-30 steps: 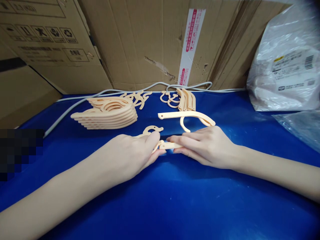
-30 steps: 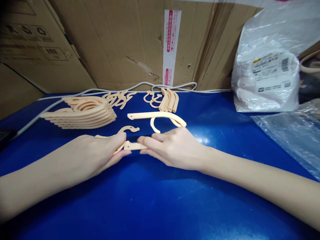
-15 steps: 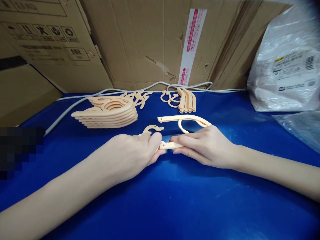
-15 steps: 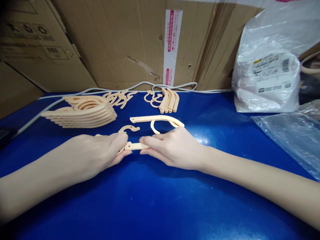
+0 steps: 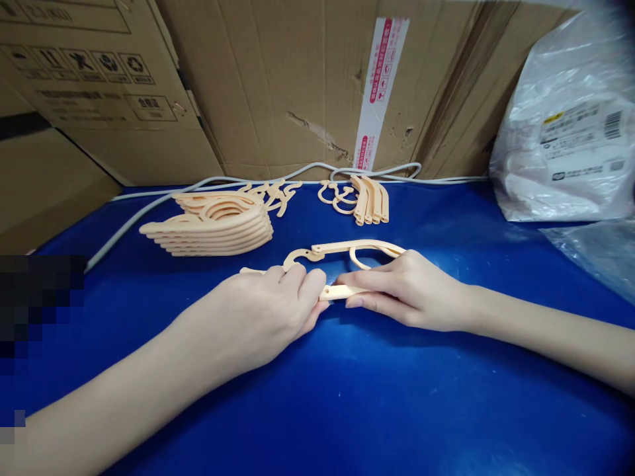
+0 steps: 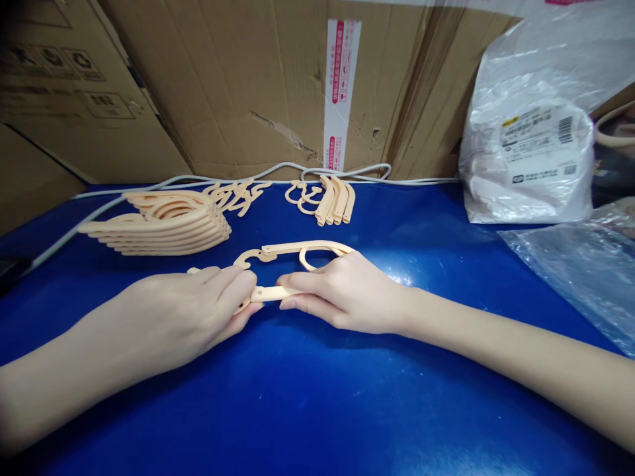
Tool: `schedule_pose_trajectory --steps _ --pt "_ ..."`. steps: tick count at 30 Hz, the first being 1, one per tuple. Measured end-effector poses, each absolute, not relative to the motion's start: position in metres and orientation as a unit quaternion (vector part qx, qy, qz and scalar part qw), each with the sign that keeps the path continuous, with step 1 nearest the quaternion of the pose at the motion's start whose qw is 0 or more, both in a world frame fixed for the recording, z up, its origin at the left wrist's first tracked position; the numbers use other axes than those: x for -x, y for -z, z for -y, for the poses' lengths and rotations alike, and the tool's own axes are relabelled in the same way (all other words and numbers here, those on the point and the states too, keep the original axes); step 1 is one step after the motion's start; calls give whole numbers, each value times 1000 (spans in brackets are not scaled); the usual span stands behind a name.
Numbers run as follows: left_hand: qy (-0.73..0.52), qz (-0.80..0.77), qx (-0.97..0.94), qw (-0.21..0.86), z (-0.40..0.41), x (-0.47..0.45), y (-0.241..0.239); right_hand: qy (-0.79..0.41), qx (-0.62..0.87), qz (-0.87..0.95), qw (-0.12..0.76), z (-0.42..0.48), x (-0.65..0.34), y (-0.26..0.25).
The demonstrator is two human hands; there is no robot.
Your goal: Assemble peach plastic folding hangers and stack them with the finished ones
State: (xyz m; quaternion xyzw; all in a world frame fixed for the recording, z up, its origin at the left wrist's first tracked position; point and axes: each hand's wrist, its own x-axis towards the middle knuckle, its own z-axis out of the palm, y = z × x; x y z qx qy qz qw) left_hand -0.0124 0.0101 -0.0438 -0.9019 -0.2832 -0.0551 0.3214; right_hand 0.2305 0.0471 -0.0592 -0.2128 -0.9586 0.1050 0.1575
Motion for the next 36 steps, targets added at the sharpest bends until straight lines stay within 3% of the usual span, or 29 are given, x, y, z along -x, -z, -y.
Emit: schedule_pose_trajectory --steps 7,14,36 --pt "146 290 926 193 -18 20 49 -83 224 957 164 -47 -232 62" --pt "143 300 940 80 -22 22 45 -55 230 959 159 -44 -230 60" --pt "112 241 958 107 -21 23 38 14 207 963 171 -40 -229 59"
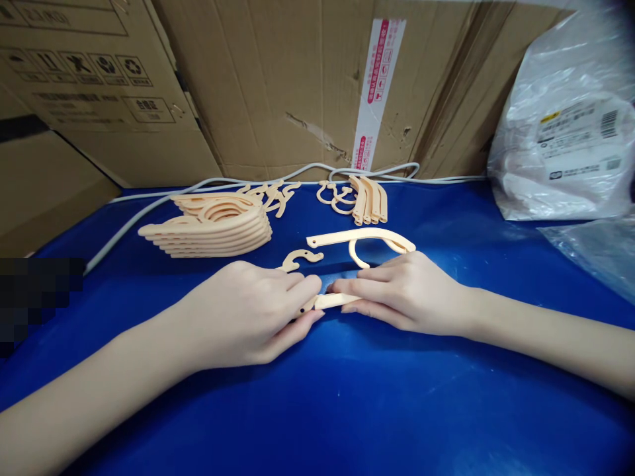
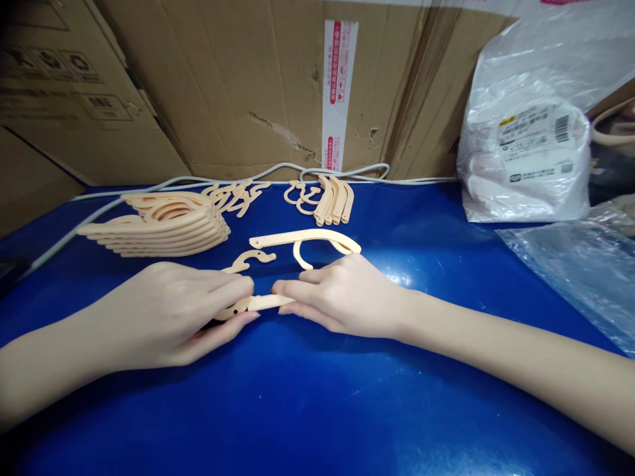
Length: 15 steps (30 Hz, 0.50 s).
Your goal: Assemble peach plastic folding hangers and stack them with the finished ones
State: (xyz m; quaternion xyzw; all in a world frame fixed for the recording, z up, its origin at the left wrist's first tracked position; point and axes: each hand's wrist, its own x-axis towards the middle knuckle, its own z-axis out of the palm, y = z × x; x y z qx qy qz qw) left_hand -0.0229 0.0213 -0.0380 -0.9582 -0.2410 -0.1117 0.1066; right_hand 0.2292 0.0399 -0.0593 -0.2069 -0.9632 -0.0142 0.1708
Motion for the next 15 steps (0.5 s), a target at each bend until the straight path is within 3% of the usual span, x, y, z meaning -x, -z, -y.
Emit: schedule_pose_trajectory --steps 15 --pt "114 241 950 163 -17 22 41 20 188 966 177 -41 -229 60"
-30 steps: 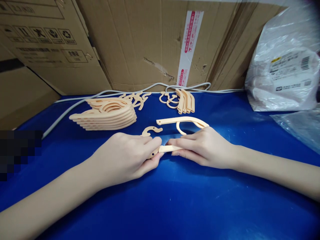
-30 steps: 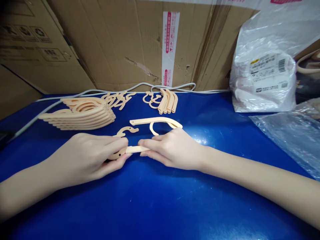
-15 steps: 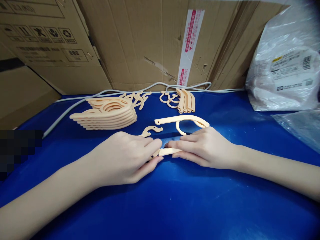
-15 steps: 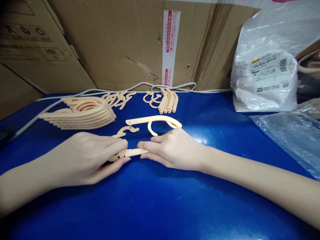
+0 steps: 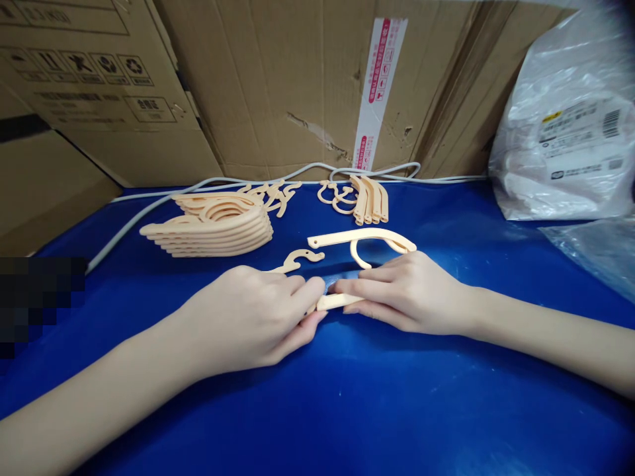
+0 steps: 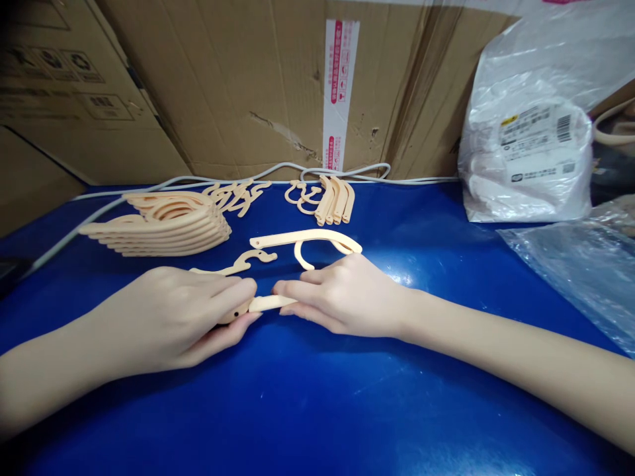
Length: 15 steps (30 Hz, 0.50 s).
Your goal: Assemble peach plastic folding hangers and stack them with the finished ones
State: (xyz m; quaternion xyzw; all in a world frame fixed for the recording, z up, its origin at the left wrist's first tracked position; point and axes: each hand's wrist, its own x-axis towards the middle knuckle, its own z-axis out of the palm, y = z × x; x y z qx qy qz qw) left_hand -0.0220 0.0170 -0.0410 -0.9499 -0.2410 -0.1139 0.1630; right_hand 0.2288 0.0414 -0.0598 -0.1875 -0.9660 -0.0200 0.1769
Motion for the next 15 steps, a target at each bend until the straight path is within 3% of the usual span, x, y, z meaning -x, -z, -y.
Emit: schedule_pose_trajectory --steps 15 --pt "117 267 935 202 -14 19 39 48 197 957 206 -40 -227 59"
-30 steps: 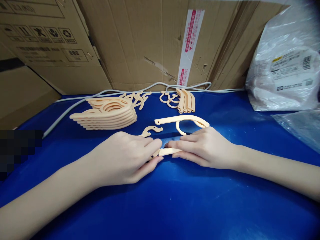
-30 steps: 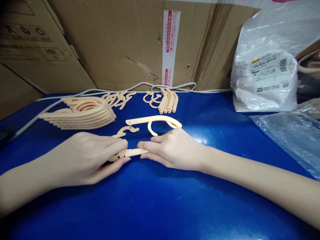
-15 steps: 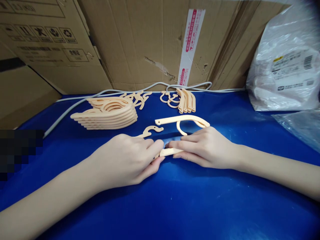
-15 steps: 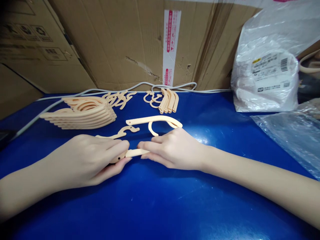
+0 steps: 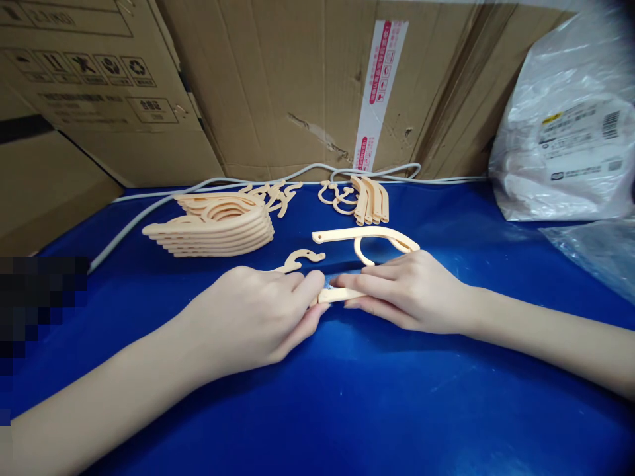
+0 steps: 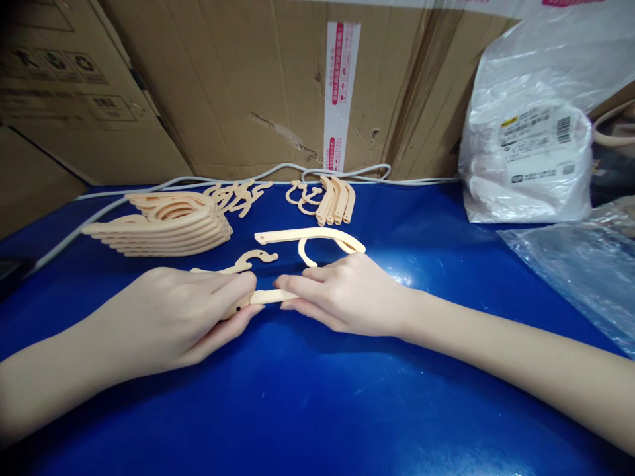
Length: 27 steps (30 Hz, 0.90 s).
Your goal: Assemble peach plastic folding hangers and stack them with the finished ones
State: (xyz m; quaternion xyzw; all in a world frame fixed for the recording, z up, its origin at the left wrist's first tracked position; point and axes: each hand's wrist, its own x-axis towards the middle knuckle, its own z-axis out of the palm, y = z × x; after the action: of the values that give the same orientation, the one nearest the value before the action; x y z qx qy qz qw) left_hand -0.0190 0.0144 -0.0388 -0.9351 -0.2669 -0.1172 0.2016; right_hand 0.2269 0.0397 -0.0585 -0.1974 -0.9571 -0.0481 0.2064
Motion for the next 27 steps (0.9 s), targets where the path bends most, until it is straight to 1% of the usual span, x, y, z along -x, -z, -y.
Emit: schedule_pose_trajectory --steps 3,6,12,17,22,25,27 --pt "120 278 931 206 -14 19 37 61 207 954 208 -39 -226 58" --pt "130 287 928 196 -14 19 36 85 213 946 228 -37 -226 59" --pt "142 301 931 149 -16 24 40 97 236 927 275 -37 -227 58" --pt "157 340 921 108 -19 29 45 140 273 901 306 -38 -225 54" --pt "145 361 912 127 -20 29 43 99 334 877 332 -41 -228 52" --pt "131 361 911 153 -20 28 38 34 376 857 351 -45 -231 54" --pt "117 362 910 166 -21 28 34 -17 391 837 382 -49 -233 56"
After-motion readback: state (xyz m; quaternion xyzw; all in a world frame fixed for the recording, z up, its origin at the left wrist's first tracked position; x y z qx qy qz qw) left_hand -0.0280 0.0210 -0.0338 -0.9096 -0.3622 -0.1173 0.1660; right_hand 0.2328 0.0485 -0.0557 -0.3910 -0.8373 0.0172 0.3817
